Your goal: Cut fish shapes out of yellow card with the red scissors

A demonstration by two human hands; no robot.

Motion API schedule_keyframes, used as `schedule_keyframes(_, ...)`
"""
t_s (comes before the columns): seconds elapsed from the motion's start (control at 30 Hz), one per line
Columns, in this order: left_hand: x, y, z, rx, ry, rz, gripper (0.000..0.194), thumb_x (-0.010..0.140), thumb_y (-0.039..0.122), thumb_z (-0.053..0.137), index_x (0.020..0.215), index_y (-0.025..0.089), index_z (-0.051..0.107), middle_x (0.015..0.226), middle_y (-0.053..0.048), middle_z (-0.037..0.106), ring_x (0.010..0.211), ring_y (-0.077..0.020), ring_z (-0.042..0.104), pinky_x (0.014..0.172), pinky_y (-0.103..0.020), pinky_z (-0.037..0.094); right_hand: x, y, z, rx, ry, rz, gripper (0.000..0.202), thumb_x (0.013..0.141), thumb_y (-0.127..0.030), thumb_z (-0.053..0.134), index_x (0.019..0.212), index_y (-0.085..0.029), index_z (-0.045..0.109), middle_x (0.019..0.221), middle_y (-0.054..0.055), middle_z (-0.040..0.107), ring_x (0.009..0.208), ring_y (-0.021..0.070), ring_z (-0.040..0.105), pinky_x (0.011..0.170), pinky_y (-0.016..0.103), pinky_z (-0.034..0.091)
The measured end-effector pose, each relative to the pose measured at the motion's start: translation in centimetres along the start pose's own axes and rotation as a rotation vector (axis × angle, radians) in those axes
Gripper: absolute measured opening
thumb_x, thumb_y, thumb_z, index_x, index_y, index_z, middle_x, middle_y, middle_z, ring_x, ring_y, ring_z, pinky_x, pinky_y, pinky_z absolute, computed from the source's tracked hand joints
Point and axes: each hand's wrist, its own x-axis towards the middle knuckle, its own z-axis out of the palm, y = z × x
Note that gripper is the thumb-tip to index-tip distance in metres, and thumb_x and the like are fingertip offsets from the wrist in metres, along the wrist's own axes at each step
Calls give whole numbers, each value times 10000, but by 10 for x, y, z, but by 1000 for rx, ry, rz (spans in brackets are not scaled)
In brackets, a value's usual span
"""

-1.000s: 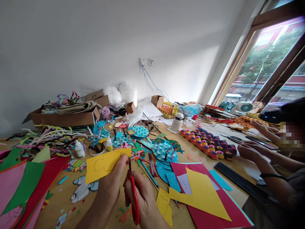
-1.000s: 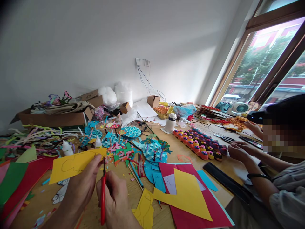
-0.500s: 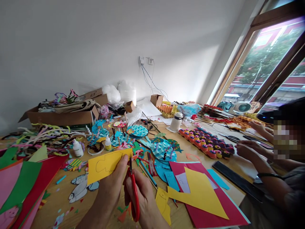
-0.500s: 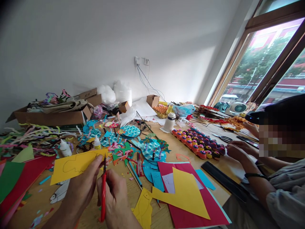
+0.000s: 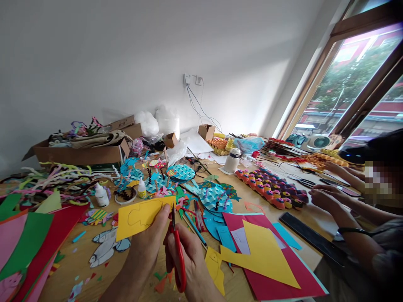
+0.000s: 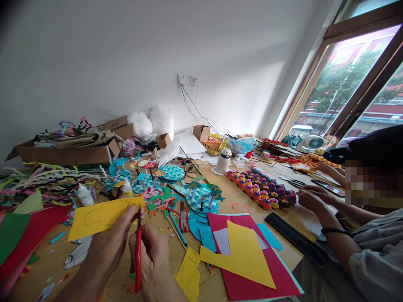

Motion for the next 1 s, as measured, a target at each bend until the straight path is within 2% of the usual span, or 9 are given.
schedule_keyframes(0.13, 1, 3, -3, 92, -48, 3, 162, 667, 354, 673, 732, 206, 684, 819, -35, 719, 814, -232, 666, 736, -295, 525, -1, 0, -3, -21, 13, -1, 429, 811, -561, 449, 579, -206, 385, 450, -70, 345, 397, 80, 343, 379, 184, 263)
schedule_keyframes(0.23, 2, 7, -3, 75, -73, 50, 112, 672, 323, 659, 686, 215, 683, 789, -21, 724, 798, -225, 661, 755, -297, 516, -2, -1, -4, -2, 8, 14, 414, 805, -549, 465, 589, -200, 412, 451, -75, 340, 388, 76, 335, 374, 182, 271)
schedule_keyframes(0.37, 4, 8, -4, 71, -138, 47, 127, 663, 326, 658, 651, 202, 680, 713, -15, 720, 750, -222, 662, 747, -305, 514, -5, 0, -7, 17, -6, 12, 421, 810, -552, 474, 596, -194, 420, 477, -73, 337, 399, 70, 326, 377, 176, 280)
schedule_keyframes(0.47, 6, 5, -6, 42, -163, 40, 166, 652, 345, 657, 685, 185, 685, 749, -26, 721, 748, -220, 660, 724, -310, 523, -6, 1, -10, 26, -27, -2, 448, 820, -586, 452, 614, -188, 445, 481, -72, 339, 395, 66, 317, 368, 171, 263)
schedule_keyframes(0.7, 10, 5, -9, 17, -218, 40, 160, 640, 343, 661, 597, 188, 670, 626, -15, 707, 665, -205, 664, 677, -289, 534, -7, -5, -11, 53, -31, 53, 524, 738, -689, 478, 598, -184, 452, 448, -78, 344, 356, 59, 318, 334, 165, 246)
schedule_keyframes(0.83, 11, 4, -12, -2, -257, 3, 189, 652, 354, 654, 612, 171, 674, 663, -21, 715, 664, -206, 668, 685, -304, 533, -7, -6, -13, 120, -89, 71, 509, 738, -680, 488, 628, -184, 463, 427, -83, 355, 337, 57, 323, 336, 165, 216)
schedule_keyframes(1.0, 10, 1, -11, -68, -245, -15, 187, 645, 342, 673, 672, 157, 681, 700, -17, 715, 693, -198, 664, 706, -300, 527, -9, -6, -17, 125, -166, 15, 451, 815, -605, 463, 697, -170, 482, 487, -55, 431, 416, 69, 366, 419, 173, 270)
